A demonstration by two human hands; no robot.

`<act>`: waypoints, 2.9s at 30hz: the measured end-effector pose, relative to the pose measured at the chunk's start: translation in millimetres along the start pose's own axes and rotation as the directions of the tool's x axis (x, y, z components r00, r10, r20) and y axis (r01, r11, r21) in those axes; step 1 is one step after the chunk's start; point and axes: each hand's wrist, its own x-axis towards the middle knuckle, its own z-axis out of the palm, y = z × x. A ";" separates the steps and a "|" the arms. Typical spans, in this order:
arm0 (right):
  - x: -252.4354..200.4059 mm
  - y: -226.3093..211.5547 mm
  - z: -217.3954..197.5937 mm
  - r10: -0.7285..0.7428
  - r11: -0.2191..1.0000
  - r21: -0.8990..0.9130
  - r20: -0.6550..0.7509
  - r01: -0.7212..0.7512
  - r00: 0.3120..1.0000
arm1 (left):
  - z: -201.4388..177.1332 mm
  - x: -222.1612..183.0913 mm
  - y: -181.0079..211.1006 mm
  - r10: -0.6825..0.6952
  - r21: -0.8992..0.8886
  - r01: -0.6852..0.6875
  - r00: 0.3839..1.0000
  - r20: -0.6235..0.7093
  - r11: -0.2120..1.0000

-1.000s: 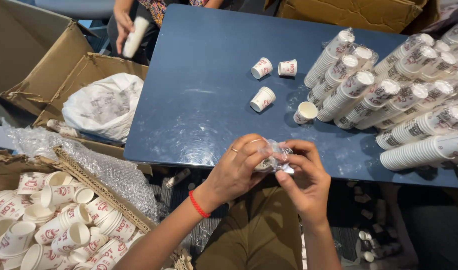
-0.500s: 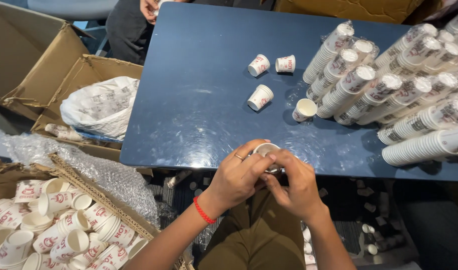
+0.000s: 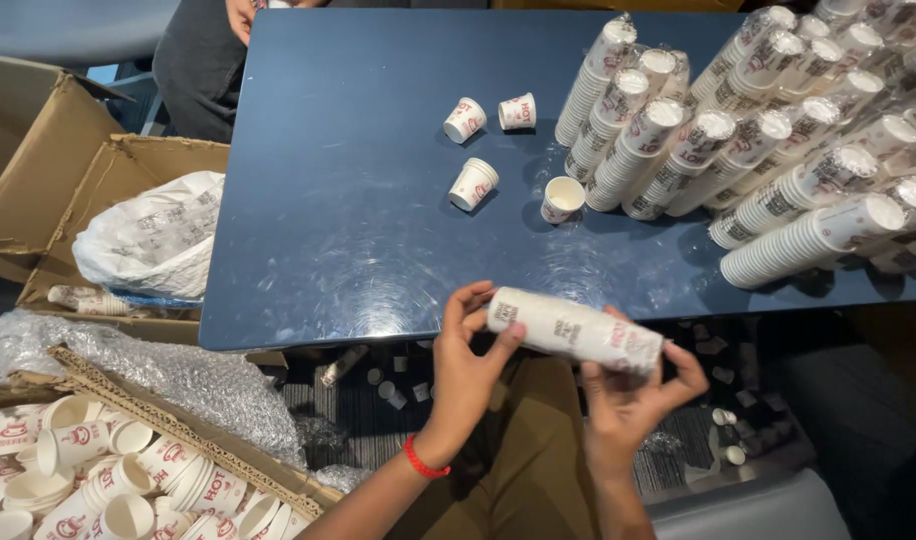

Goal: Sorting and packing small paper cups from a large cardboard box into stacks and plastic wrapping.

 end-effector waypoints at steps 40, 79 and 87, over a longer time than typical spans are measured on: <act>123.7 54.7 52.4 -0.009 0.617 -0.694 0.466 0.372 0.885 | -18.0 89.8 -9.3 0.330 0.585 -0.388 0.921 0.209 0.712; 245.8 157.1 134.0 -0.362 0.181 -0.590 0.704 0.787 0.611 | -1.3 241.7 -81.0 0.442 0.815 -0.383 0.879 0.178 0.434; 222.2 148.4 123.8 -0.087 0.478 -0.644 0.641 0.596 0.763 | -14.0 222.8 -94.2 0.340 0.625 -0.384 0.920 0.196 0.679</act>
